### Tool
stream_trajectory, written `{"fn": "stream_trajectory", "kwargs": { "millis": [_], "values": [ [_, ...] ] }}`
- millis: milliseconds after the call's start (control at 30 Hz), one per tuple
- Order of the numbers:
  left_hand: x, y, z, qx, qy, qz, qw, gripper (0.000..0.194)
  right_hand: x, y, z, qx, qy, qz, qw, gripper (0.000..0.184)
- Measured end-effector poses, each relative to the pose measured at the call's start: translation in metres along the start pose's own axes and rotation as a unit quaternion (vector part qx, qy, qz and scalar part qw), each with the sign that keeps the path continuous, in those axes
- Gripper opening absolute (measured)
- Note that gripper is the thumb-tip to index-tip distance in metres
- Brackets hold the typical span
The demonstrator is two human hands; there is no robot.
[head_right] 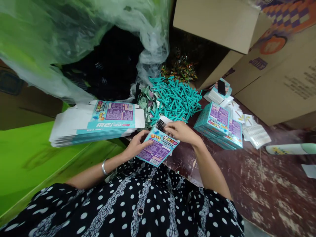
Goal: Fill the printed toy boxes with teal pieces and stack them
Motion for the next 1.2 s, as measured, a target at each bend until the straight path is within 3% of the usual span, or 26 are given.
{"fn": "stream_trajectory", "kwargs": {
  "millis": [67, 233, 333, 433, 467, 567, 700, 767, 833, 867, 900, 967, 1033, 1067, 1133, 1200],
  "values": [
    [0.004, -0.001, 0.001, 0.004, 0.013, 0.006, 1.0, 0.048, 0.005, 0.006, 0.008, -0.03, 0.027, -0.006, 0.999, 0.026],
    [0.018, -0.002, 0.006, 0.013, 0.051, 0.013, 0.999, 0.048, 0.005, 0.002, 0.028, -0.017, 0.056, 0.015, 0.998, 0.055],
    [0.019, 0.0, 0.009, 0.007, 0.046, 0.018, 0.999, 0.048, 0.006, -0.005, 0.038, -0.016, 0.067, 0.02, 0.997, 0.045],
    [0.017, 0.0, 0.01, 0.006, 0.04, 0.007, 0.999, 0.048, 0.006, -0.012, 0.045, 0.004, 0.064, -0.021, 0.998, 0.023],
    [0.017, 0.0, 0.009, 0.007, 0.039, 0.004, 0.999, 0.048, 0.004, -0.014, 0.045, 0.018, 0.05, -0.036, 0.998, 0.02],
    [0.016, 0.003, 0.007, 0.002, 0.039, 0.013, 0.999, 0.048, -0.01, -0.01, 0.041, 0.036, -0.017, -0.025, 0.999, 0.049],
    [0.011, 0.009, 0.004, -0.015, 0.011, 0.045, 0.999, 0.045, -0.032, -0.001, 0.025, 0.041, -0.14, 0.115, 0.983, 0.072],
    [0.006, 0.009, 0.003, -0.015, -0.006, 0.053, 0.998, 0.045, -0.032, 0.002, 0.017, 0.042, -0.213, 0.15, 0.965, 0.076],
    [0.003, 0.005, 0.003, -0.001, -0.014, 0.044, 0.999, 0.045, -0.01, 0.013, 0.019, 0.015, -0.22, 0.17, 0.96, 0.074],
    [0.001, 0.002, 0.003, 0.011, -0.019, 0.031, 0.999, 0.046, 0.011, 0.022, 0.026, -0.004, -0.181, 0.179, 0.967, 0.073],
    [-0.001, -0.002, 0.003, 0.025, -0.025, 0.015, 0.999, 0.047, 0.038, 0.035, 0.039, -0.027, -0.113, 0.182, 0.976, 0.072],
    [-0.004, -0.009, 0.004, 0.05, -0.035, -0.016, 0.998, 0.048, 0.104, 0.067, 0.071, -0.073, 0.086, 0.138, 0.984, 0.069],
    [-0.004, -0.012, 0.005, 0.063, -0.034, -0.033, 0.997, 0.048, 0.163, 0.101, 0.106, -0.136, 0.249, -0.013, 0.959, 0.052],
    [-0.002, -0.013, 0.007, 0.066, -0.03, -0.038, 0.997, 0.047, 0.184, 0.117, 0.126, -0.182, 0.285, -0.119, 0.934, 0.042],
    [0.001, -0.013, 0.009, 0.07, -0.023, -0.046, 0.996, 0.047, 0.202, 0.148, 0.17, -0.262, 0.237, -0.281, 0.892, 0.037],
    [0.004, -0.014, 0.011, 0.078, -0.02, -0.05, 0.996, 0.047, 0.203, 0.177, 0.207, -0.307, 0.161, -0.352, 0.87, 0.043]
  ]
}}
Point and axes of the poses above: each hand's wrist, its own z-axis towards the middle knuckle, its own x-axis out of the back of the hand, y = z × x, the point moved 7 cm from there along z, towards the middle knuckle, and after that the axes turned 10 degrees about -z, right-handed, at the moved point
